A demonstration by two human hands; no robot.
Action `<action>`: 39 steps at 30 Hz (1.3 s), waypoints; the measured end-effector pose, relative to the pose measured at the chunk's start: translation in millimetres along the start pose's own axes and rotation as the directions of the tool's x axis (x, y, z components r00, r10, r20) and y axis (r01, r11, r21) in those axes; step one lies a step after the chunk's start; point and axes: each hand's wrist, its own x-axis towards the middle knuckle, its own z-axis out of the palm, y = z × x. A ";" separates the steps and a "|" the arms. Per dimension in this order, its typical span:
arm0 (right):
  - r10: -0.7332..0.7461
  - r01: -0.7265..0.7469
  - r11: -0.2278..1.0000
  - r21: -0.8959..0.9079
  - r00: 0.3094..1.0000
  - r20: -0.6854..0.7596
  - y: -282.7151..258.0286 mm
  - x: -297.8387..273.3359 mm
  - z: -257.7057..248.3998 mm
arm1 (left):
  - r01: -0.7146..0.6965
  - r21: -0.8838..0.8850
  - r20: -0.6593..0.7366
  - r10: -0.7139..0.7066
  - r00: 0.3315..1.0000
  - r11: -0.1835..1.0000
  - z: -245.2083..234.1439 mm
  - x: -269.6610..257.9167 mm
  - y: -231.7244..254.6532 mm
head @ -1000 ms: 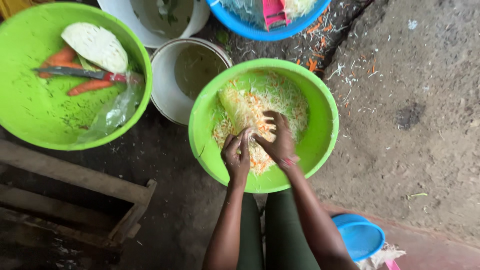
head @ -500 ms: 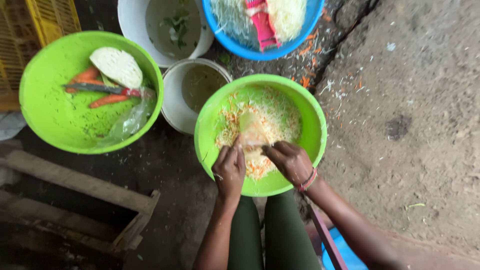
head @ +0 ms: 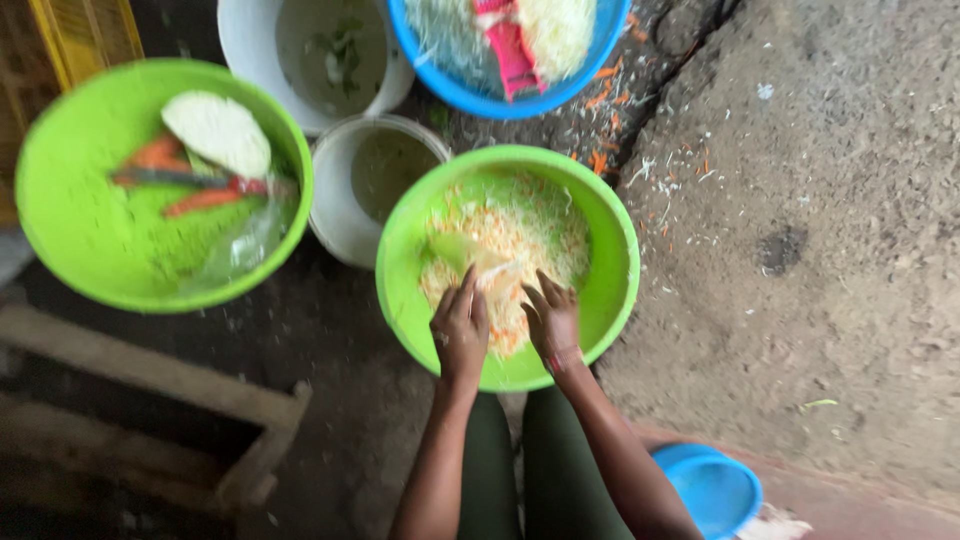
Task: The person packs shredded cabbage and carrots into a clear plastic bag by hand. They then twist the bag and knot it closed before placing it back into the bowl.
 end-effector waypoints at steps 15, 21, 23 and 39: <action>-0.098 0.082 0.918 0.388 0.995 0.022 -11.1 28.5 -137.8 | -0.032 0.032 -0.008 0.033 0.999 0.999 -10.1 -2.3 -2.4; 0.087 -0.300 0.869 0.393 0.875 0.476 46.8 11.2 -16.9 | -0.023 0.042 -0.028 0.024 0.999 0.999 -6.7 -8.7 -2.0; 0.039 -0.122 0.932 0.342 0.970 0.241 49.3 -11.2 -1.9 | -0.024 0.067 -0.010 0.025 1.000 0.997 -6.3 -6.5 -6.7; 0.085 -0.098 0.976 0.194 0.994 0.075 -48.3 59.1 -91.8 | -0.022 0.053 0.044 0.019 0.999 0.998 -17.1 -6.8 17.5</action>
